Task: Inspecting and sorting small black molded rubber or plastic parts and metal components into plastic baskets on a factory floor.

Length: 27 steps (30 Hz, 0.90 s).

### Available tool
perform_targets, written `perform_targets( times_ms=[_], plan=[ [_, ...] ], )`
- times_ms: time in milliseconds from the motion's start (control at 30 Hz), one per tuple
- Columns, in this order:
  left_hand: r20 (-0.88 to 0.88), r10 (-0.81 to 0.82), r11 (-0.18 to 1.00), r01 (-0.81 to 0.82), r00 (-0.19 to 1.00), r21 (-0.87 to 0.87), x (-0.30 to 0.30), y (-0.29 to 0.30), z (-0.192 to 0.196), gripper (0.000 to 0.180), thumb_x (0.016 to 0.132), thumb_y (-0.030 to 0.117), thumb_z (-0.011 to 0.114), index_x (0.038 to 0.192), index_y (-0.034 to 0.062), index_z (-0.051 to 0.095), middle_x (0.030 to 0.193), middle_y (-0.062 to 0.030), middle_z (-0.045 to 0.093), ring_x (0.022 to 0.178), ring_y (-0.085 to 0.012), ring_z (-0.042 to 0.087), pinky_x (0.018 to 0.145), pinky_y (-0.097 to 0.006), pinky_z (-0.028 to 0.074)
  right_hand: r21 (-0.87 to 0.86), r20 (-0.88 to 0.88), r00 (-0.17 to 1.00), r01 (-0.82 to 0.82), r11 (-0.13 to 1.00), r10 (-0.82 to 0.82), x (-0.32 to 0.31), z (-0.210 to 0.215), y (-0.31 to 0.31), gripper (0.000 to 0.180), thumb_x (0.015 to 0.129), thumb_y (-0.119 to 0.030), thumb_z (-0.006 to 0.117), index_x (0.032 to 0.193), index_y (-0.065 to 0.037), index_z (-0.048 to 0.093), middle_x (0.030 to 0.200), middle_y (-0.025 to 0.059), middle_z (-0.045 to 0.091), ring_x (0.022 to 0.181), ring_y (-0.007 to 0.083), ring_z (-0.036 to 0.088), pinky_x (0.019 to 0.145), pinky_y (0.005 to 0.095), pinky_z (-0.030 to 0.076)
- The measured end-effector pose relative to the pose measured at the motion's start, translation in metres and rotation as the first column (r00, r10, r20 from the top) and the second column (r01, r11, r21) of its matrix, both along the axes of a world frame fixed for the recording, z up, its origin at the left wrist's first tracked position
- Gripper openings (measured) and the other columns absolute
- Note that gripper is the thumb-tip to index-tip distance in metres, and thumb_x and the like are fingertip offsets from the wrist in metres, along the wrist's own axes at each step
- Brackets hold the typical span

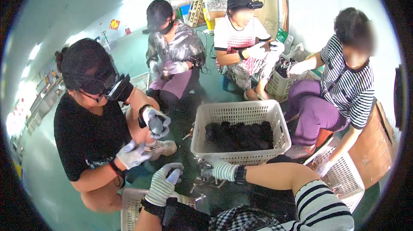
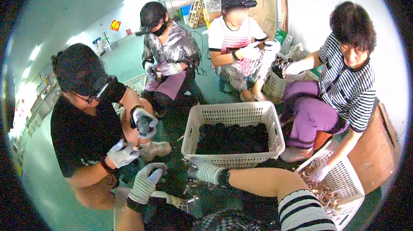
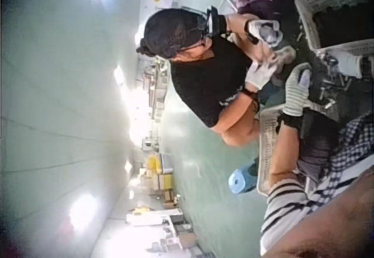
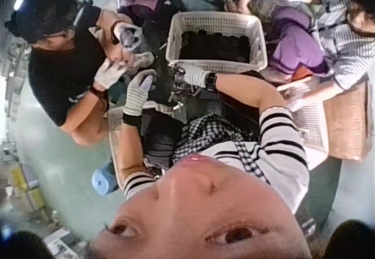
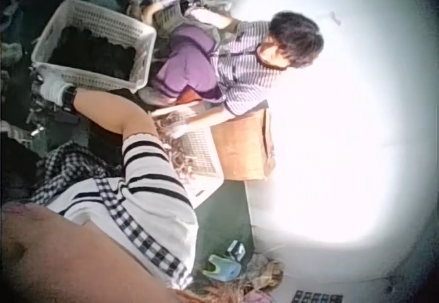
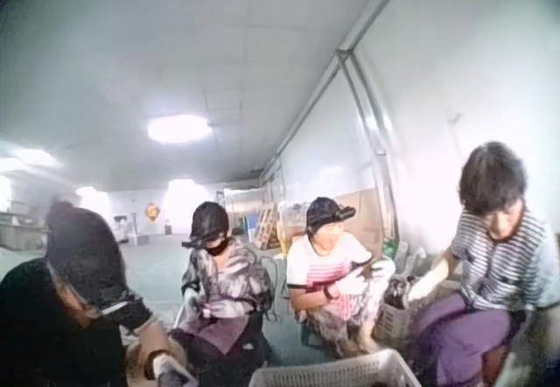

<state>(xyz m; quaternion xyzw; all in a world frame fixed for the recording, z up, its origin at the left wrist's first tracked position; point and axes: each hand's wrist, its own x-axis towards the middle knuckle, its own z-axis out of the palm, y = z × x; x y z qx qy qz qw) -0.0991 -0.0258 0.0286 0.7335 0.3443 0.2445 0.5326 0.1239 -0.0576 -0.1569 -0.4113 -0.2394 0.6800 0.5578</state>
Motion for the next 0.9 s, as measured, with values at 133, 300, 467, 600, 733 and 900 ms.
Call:
perform_targets(
  times_ms=[133,300,467,600,733,900],
  plan=[
    [0.008,0.016,0.992,-0.015,1.0,-0.128,-0.002,0.005,-0.014,0.02,0.093,0.011,0.054,0.107,0.0016,0.064,0.098,-0.0055,0.067,0.086,-0.0112,0.061,0.077,-0.025,0.051,0.223,0.795,0.604,-0.207,0.952,-0.055,-0.008,0.052,-0.024,0.039,0.089,-0.025,0.064,0.121,-0.005,0.053,0.111,0.0152,0.062,0.104,0.0284,0.058,0.092,0.0385,0.045],
    [-0.052,0.005,0.995,-0.01,0.999,-0.104,0.009,0.005,-0.022,0.02,0.093,0.013,0.055,0.108,0.0023,0.064,0.099,-0.0056,0.067,0.087,-0.0111,0.062,0.076,-0.025,0.052,0.25,0.854,0.505,-0.191,0.949,-0.124,-0.003,0.037,-0.016,0.033,0.09,-0.023,0.062,0.117,-0.006,0.054,0.105,0.0153,0.062,0.099,0.0299,0.059,0.088,0.041,0.046],
    [-0.038,-0.006,0.994,0.002,0.999,-0.109,0.008,0.01,-0.033,0.02,0.093,0.011,0.054,0.109,0.0027,0.064,0.097,-0.0041,0.067,0.086,-0.0103,0.061,0.073,-0.024,0.052,-0.283,0.78,0.521,-0.202,0.938,0.347,-0.007,0.1,-0.025,0.024,0.095,-0.027,0.049,0.107,-0.007,0.056,0.084,0.0137,0.062,0.075,0.0277,0.056,0.073,0.0383,0.047],
    [-0.013,0.039,0.988,-0.041,0.999,-0.148,0.005,0.008,-0.025,0.021,0.093,0.01,0.055,0.111,0.0027,0.063,0.099,-0.0038,0.065,0.087,-0.0102,0.06,0.071,-0.024,0.052,0.075,0.786,0.603,-0.315,0.946,0.139,-0.005,0.059,-0.006,0.023,0.089,-0.017,0.053,0.109,-0.008,0.06,0.076,0.0125,0.066,0.057,0.0265,0.061,0.053,0.0363,0.049],
    [-0.02,-0.01,0.995,0.008,1.0,-0.094,0.014,0.009,-0.027,0.021,0.094,0.01,0.054,0.111,0.002,0.063,0.1,-0.0045,0.065,0.088,-0.0103,0.06,0.072,-0.024,0.052,0.193,0.932,0.347,-0.24,0.952,-0.101,0.008,0.043,-0.001,0.028,0.096,-0.028,0.047,0.107,-0.008,0.062,0.092,0.0155,0.068,0.084,0.0322,0.065,0.079,0.0399,0.051],
    [0.007,-0.011,0.997,0.011,1.0,-0.073,0.009,0.004,-0.026,0.022,0.094,0.012,0.054,0.112,0.0021,0.062,0.101,-0.005,0.064,0.088,-0.011,0.06,0.07,-0.024,0.053,0.308,0.933,0.26,-0.216,0.926,-0.25,0.002,0.034,-0.001,0.022,0.094,-0.023,0.054,0.106,-0.008,0.063,0.093,0.0162,0.068,0.081,0.0328,0.063,0.078,0.039,0.05]
  ],
)
